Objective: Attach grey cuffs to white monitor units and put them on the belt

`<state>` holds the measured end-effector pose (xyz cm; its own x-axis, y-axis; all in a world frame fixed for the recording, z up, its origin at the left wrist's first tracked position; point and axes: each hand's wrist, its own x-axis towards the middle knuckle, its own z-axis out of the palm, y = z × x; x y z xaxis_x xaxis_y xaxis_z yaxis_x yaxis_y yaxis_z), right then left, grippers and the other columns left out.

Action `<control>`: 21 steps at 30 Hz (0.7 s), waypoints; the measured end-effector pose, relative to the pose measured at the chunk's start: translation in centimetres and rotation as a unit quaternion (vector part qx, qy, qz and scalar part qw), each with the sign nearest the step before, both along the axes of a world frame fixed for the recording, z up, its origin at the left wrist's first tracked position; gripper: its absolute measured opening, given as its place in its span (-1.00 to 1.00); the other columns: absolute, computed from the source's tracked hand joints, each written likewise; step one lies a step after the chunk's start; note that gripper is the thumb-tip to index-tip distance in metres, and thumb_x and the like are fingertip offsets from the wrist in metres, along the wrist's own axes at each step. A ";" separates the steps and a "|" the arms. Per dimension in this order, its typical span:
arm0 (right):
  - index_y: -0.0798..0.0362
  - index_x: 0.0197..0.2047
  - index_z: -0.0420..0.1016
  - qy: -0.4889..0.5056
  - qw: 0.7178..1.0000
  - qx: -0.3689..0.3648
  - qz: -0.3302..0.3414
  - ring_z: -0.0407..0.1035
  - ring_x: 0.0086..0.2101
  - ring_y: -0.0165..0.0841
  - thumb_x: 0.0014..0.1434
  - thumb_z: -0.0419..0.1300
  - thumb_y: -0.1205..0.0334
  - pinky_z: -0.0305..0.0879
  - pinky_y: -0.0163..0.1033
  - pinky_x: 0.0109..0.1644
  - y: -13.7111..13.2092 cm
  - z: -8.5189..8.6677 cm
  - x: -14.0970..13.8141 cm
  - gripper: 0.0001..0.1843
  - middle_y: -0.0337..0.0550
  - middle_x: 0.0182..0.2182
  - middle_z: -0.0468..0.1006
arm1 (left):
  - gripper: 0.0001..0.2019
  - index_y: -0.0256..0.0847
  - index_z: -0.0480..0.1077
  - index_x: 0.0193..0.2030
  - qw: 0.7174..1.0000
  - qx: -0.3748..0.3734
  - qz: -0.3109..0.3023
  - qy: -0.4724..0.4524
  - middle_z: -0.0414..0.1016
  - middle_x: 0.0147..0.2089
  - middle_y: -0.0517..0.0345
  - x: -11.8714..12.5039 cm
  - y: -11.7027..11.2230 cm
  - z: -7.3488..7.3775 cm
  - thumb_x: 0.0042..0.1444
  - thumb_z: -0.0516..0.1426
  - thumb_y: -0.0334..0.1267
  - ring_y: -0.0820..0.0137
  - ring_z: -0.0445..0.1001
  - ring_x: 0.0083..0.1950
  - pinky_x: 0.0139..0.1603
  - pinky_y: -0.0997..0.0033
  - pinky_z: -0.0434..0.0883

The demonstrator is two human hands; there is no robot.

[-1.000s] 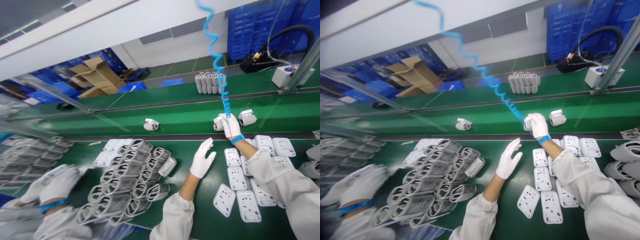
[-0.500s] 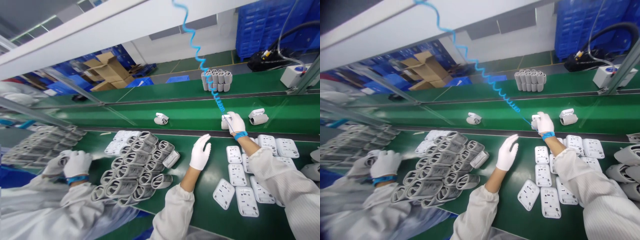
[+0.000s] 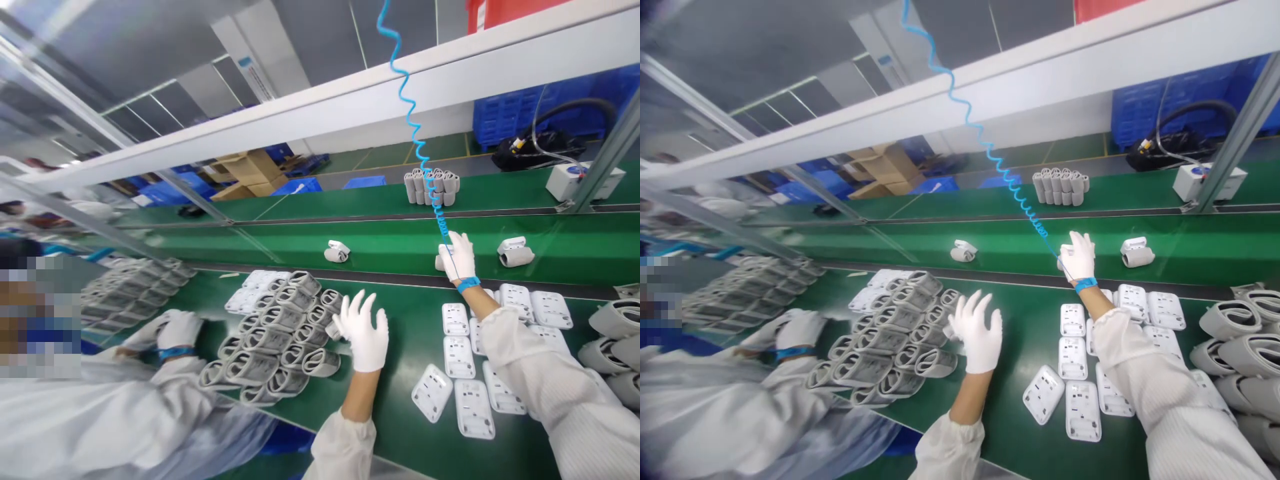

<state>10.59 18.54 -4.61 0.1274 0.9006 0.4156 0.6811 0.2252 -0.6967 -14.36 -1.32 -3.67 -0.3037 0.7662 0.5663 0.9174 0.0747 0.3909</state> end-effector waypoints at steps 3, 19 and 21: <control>0.13 0.42 0.42 -0.002 0.997 0.074 0.000 0.10 0.50 0.07 0.34 0.12 0.15 -0.14 0.34 0.61 -0.7 0.5 -0.5 -0.38 0.10 0.41 0.43 | -0.58 -0.16 0.51 0.30 0.988 -0.092 0.118 0.046 0.36 0.51 -0.19 -0.8 -1.1 0.0 0.32 0.22 -0.18 -0.21 0.11 0.62 0.58 -0.49 -0.01; 0.00 0.22 0.64 0.066 0.959 -0.047 0.272 0.52 0.19 -0.10 0.42 0.22 0.09 0.37 0.02 0.42 -3.3 0.7 -2.5 -0.61 -0.05 0.17 0.67 | -0.91 -0.11 0.46 -0.26 0.959 -0.015 -0.257 -0.118 0.57 -0.15 0.08 1.4 -1.1 -2.2 0.22 0.24 -0.40 0.20 0.57 0.02 0.12 0.15 0.51; -0.03 0.15 0.68 0.072 0.934 -0.110 0.332 0.58 0.08 -0.13 0.41 0.28 0.07 0.46 -0.03 0.31 -3.9 0.5 -2.7 -0.67 -0.13 0.05 0.72 | -0.87 -0.12 0.43 -0.21 0.951 -0.007 -0.259 -0.169 0.51 -0.11 0.08 1.9 -1.1 -2.5 0.17 0.27 -0.41 0.22 0.55 0.01 0.10 0.19 0.51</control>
<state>7.92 14.65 -4.08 -0.4498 0.8624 0.2323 0.3385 0.4053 -0.8492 -12.46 -2.42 -6.20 -0.0462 0.8699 0.4911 0.6544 -0.3451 0.6728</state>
